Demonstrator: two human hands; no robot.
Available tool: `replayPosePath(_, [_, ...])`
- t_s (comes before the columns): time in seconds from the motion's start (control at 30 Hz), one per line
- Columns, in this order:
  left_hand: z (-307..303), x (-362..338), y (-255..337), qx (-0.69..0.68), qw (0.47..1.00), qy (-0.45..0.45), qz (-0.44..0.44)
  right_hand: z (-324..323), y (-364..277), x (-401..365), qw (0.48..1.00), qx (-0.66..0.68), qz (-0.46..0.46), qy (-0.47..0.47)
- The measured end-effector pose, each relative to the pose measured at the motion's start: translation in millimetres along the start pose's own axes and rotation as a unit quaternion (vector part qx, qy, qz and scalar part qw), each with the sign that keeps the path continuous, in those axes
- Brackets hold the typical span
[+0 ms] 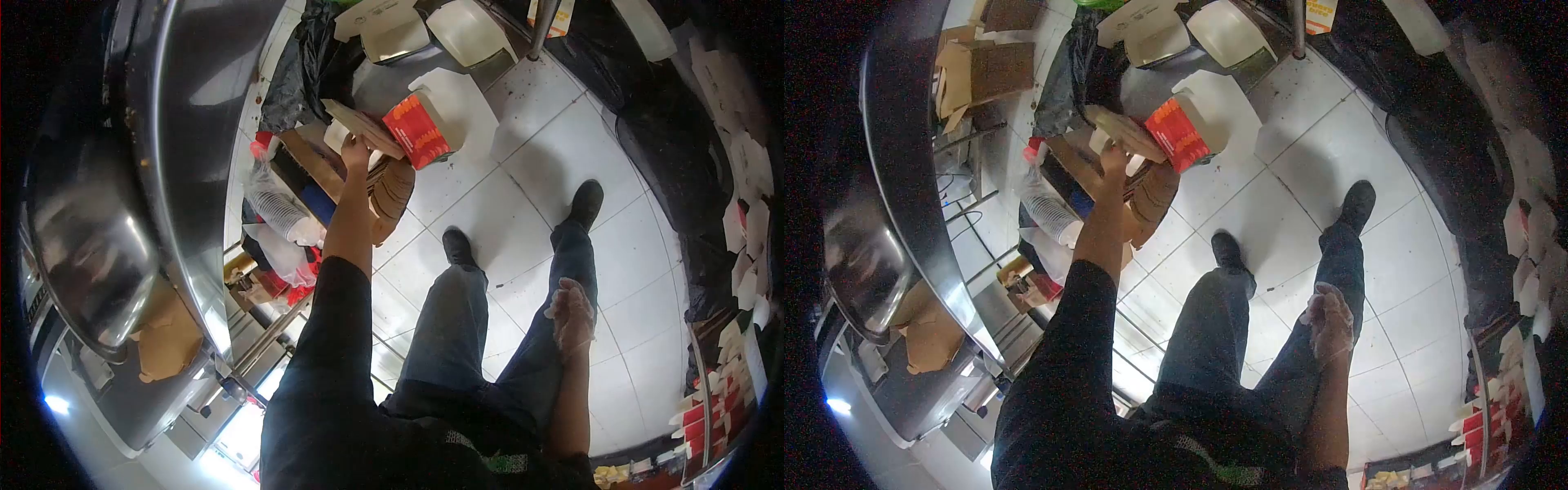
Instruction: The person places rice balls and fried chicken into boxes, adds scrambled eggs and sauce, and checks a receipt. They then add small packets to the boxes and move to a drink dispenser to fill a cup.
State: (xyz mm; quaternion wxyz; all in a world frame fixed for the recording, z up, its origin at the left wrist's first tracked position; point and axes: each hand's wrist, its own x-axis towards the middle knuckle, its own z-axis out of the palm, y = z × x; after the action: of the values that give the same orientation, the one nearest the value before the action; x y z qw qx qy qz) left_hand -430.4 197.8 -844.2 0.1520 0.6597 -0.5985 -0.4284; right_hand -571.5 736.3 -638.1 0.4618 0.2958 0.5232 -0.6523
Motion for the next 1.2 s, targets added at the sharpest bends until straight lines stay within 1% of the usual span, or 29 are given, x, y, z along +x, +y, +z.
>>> replayPosePath(0.03, [-6,11,-10,0.041,0.999,-0.013,0.031,2,1,-1,1.0,-0.012,-0.007,0.0])
replayPosePath(0.1, [-15,20,-19,0.122,0.987,-0.041,0.093,9,-2,-4,1.0,0.006,-0.009,0.001])
replayPosePath(0.17, [-14,20,-32,0.042,0.989,-0.037,0.134,12,-1,-3,1.0,0.012,-0.012,-0.003])
replayPosePath(0.2, [-13,10,-21,0.002,0.987,-0.036,0.154,11,2,-2,1.0,0.008,-0.014,-0.007])
replayPosePath(0.3, [-15,-6,6,0.115,0.989,-0.032,0.087,14,6,-1,1.0,0.0,-0.003,-0.001])
replayPosePath(0.4, [-13,-8,12,0.004,0.998,-0.051,0.046,17,6,1,1.0,-0.003,0.009,-0.002])
replayPosePath(0.5, [-10,-3,5,-0.049,0.996,-0.035,0.067,22,3,5,0.999,-0.033,0.027,0.012])
replayPosePath(0.53, [-14,-1,2,0.045,0.997,-0.022,0.063,23,1,2,0.998,-0.048,0.035,0.022])
replayPosePath(0.6, [-21,4,4,0.233,0.971,-0.004,0.057,25,-1,-7,0.998,-0.058,0.026,0.015])
replayPosePath(0.63, [-17,16,1,0.203,0.976,0.006,0.073,29,-2,-1,0.998,-0.06,0.01,0.006])
replayPosePath(0.7, [-15,14,10,0.15,0.983,0.024,0.098,33,-2,6,0.999,-0.047,-0.003,-0.003])
replayPosePath(0.73, [-15,9,9,0.258,0.955,0.036,0.139,33,-1,2,0.999,-0.043,-0.002,-0.004])
replayPosePath(0.77, [-19,13,15,0.365,0.92,0.011,0.141,33,1,0,0.999,-0.044,0.008,0.003])
replayPosePath(0.83, [-33,26,31,0.557,0.817,-0.038,0.144,36,-1,1,0.998,-0.049,0.024,0.015])
replayPosePath(0.93, [-57,33,51,0.573,0.786,0.019,0.231,32,15,2,0.995,-0.096,0.009,-0.005])
replayPosePath(1.0, [-99,45,69,0.586,0.754,0.067,0.288,35,22,6,0.994,-0.103,0.015,-0.012])
replayPosePath(1.03, [-121,54,61,0.625,0.695,0.078,0.347,32,20,6,0.994,-0.111,0.018,-0.013])
replayPosePath(1.07, [-133,81,51,0.651,0.631,0.096,0.41,34,18,14,0.993,-0.114,0.018,-0.007])
replayPosePath(1.13, [-139,79,74,0.674,0.593,0.055,0.438,31,18,7,0.991,-0.13,0.041,0.009])
replayPosePath(1.2, [-153,67,76,0.558,0.727,0.084,0.391,29,15,4,0.989,-0.14,0.048,0.013])
